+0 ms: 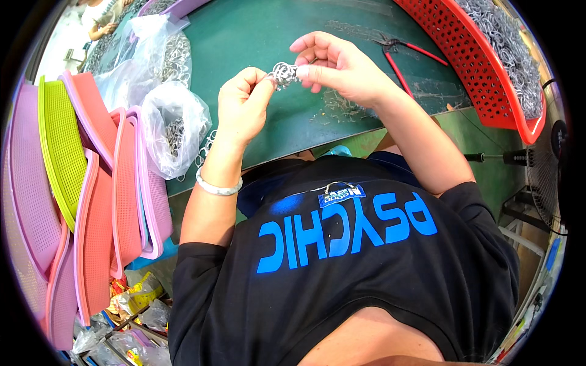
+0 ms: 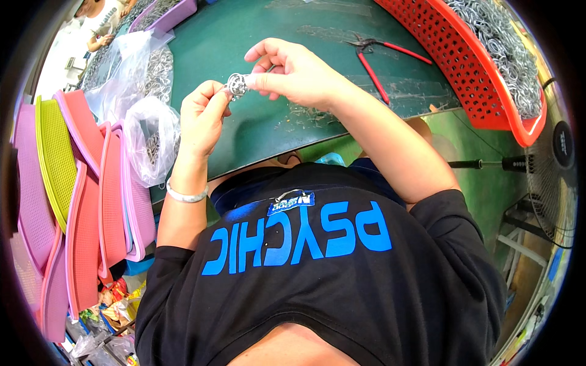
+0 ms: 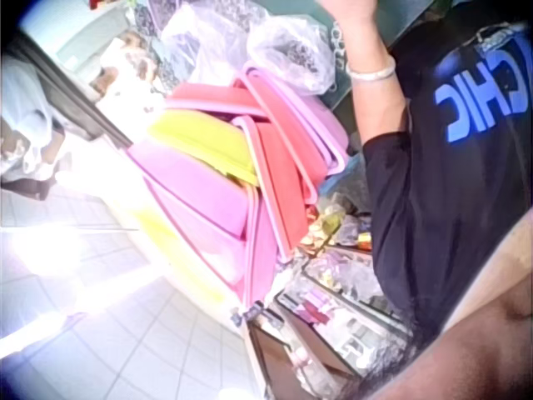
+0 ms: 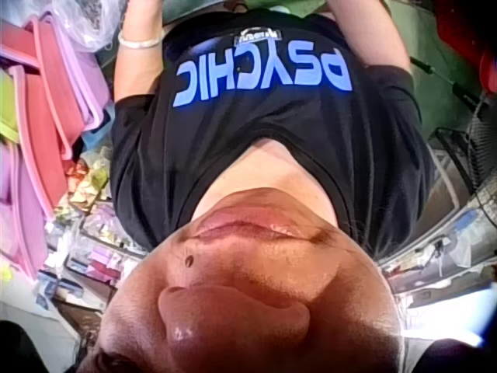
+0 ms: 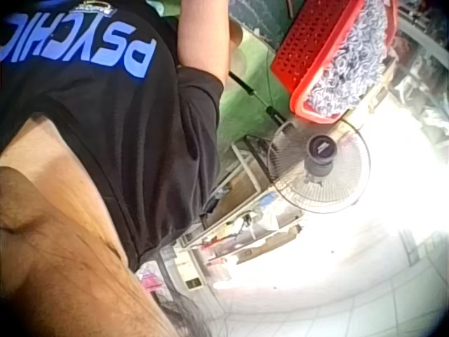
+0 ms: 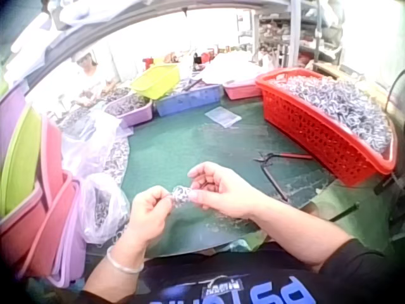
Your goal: The person joins small metal links together by hand at a workstation, organizes the assembled chains on the table, and later places a large quantity of loose metal links into plastic bags.
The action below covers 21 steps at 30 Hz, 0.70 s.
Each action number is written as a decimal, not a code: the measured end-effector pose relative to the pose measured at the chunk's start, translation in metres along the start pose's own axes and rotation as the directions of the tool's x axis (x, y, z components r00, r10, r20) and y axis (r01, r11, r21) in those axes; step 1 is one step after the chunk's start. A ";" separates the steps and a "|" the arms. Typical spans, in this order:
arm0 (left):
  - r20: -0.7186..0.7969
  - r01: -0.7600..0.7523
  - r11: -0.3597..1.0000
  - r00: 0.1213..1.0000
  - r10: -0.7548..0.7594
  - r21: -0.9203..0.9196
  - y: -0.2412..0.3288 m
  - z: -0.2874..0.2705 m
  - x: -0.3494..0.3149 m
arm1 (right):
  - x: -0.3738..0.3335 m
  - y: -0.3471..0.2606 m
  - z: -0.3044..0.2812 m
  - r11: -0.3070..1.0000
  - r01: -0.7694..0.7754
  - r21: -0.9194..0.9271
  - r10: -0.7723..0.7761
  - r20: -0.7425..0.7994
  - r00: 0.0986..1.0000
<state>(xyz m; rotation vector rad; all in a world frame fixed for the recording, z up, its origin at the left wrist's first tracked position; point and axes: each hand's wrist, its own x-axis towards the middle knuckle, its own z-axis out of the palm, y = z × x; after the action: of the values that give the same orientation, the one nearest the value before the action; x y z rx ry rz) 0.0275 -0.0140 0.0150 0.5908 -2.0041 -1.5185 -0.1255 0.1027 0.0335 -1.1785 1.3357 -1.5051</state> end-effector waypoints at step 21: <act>0.345 0.424 0.836 0.887 -0.307 -0.349 0.012 -0.006 0.004 | -0.001 0.006 0.005 0.640 0.493 -0.589 -0.559 0.083 0.825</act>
<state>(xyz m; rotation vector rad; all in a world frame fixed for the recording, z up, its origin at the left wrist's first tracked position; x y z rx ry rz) 0.0280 -0.0178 0.0287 0.6379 -1.7277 -2.3046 -0.1203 0.1019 0.0274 -2.0671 1.6983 -1.5997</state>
